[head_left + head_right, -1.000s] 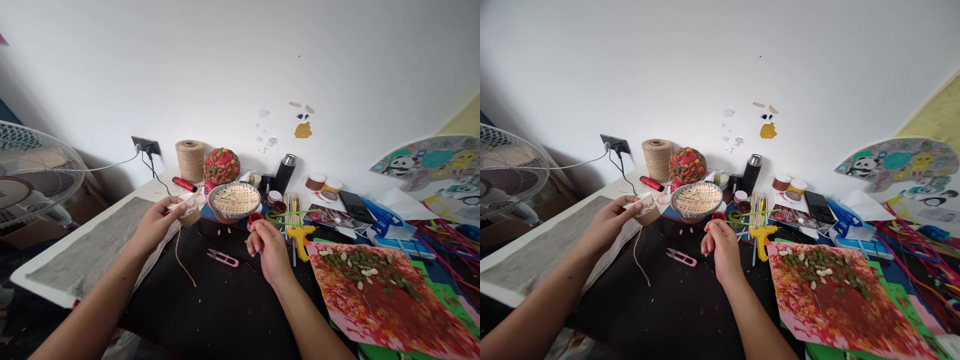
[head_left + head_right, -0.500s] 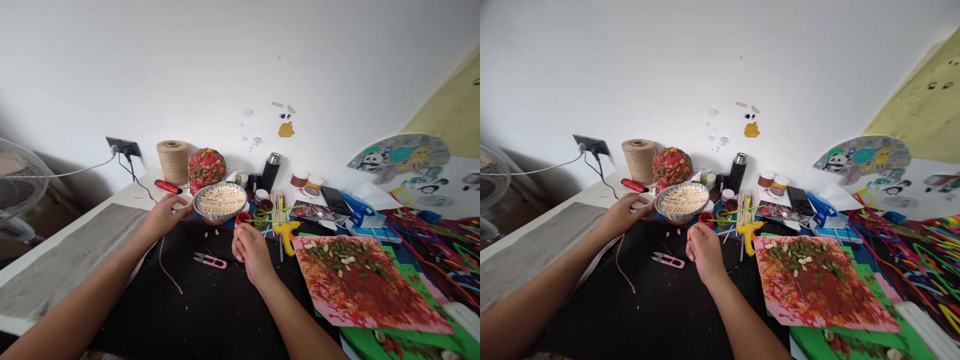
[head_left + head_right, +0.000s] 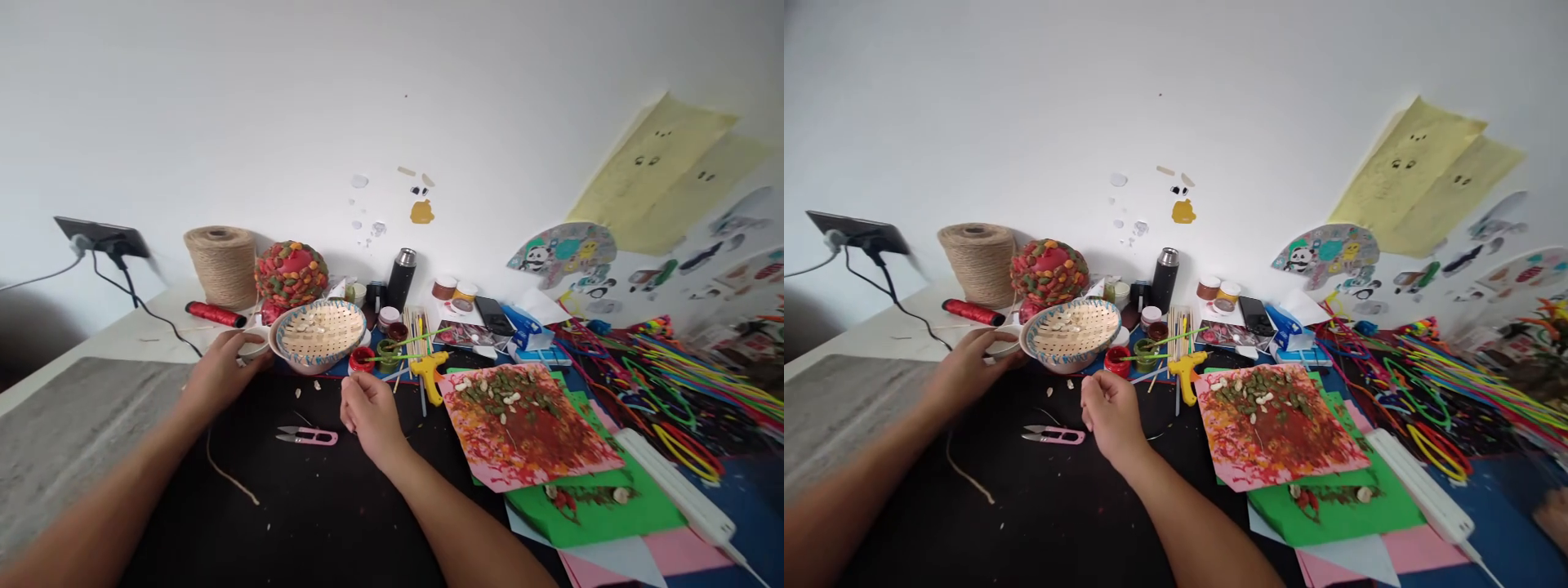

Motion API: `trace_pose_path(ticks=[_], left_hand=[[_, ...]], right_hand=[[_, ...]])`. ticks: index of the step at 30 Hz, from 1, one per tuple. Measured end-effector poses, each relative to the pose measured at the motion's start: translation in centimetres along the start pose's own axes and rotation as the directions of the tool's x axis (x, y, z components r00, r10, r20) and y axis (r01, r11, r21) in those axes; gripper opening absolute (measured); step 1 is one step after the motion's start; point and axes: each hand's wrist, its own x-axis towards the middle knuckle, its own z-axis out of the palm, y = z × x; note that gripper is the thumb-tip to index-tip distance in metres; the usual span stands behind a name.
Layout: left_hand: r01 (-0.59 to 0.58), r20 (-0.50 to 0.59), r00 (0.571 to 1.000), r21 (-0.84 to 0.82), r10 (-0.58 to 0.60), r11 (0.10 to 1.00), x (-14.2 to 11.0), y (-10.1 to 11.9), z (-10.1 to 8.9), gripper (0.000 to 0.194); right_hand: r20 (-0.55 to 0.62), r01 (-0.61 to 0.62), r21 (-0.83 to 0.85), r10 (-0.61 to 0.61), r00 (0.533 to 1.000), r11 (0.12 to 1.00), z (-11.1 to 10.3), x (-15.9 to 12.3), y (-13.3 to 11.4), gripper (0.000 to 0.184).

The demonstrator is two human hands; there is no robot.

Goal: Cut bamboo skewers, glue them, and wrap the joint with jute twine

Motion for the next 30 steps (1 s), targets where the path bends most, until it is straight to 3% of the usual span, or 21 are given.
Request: trace_pose_path(ticks=[5,8,11,13,15,20,25,30], left_hand=[[0.071,0.062,0.995,0.090,-0.076,0.993,0.2,0.2,-0.3,0.065],[0.103,0.093,0.990,0.081,-0.110,0.991,0.1,0.4,-0.7,0.069],[0.117,0.104,0.987,0.068,-0.124,0.991,0.1,0.4,-0.8,0.070],[0.090,0.075,0.993,0.062,-0.095,0.994,0.1,0.1,-0.8,0.067],[0.039,0.019,0.999,0.063,-0.040,0.997,0.2,-0.2,-0.7,0.065],[0.010,-0.093,0.996,0.057,-0.005,0.998,0.1,-1.0,-0.7,0.066],[0.026,-0.106,0.994,0.002,-0.025,1.000,-0.1,-0.7,-0.9,0.065],[0.076,-0.104,0.991,-0.067,-0.083,0.995,-0.3,0.2,-1.5,0.064]], right_hand=[[0.032,-0.011,-0.067,0.013,0.999,0.998,-1.0,-0.7,-0.6,0.045],[0.082,-0.032,-0.219,0.051,0.995,0.975,-2.7,-1.7,-1.4,0.035],[0.055,-0.066,-0.396,0.095,0.994,0.916,-4.9,-2.7,-2.2,0.028],[0.013,-0.071,-0.615,0.100,0.995,0.785,-6.4,-3.2,-2.9,0.023],[-0.016,-0.072,-0.867,0.118,0.993,0.493,-7.7,-3.6,-3.9,0.020],[-0.147,-0.160,-0.972,0.084,0.986,0.174,-10.3,-4.2,-6.6,0.025],[-0.252,-0.247,-0.966,0.064,0.966,-0.075,-12.2,-3.4,-7.1,0.033],[-0.278,-0.253,-0.942,0.095,0.956,-0.220,-12.5,-2.3,-6.2,0.041]])
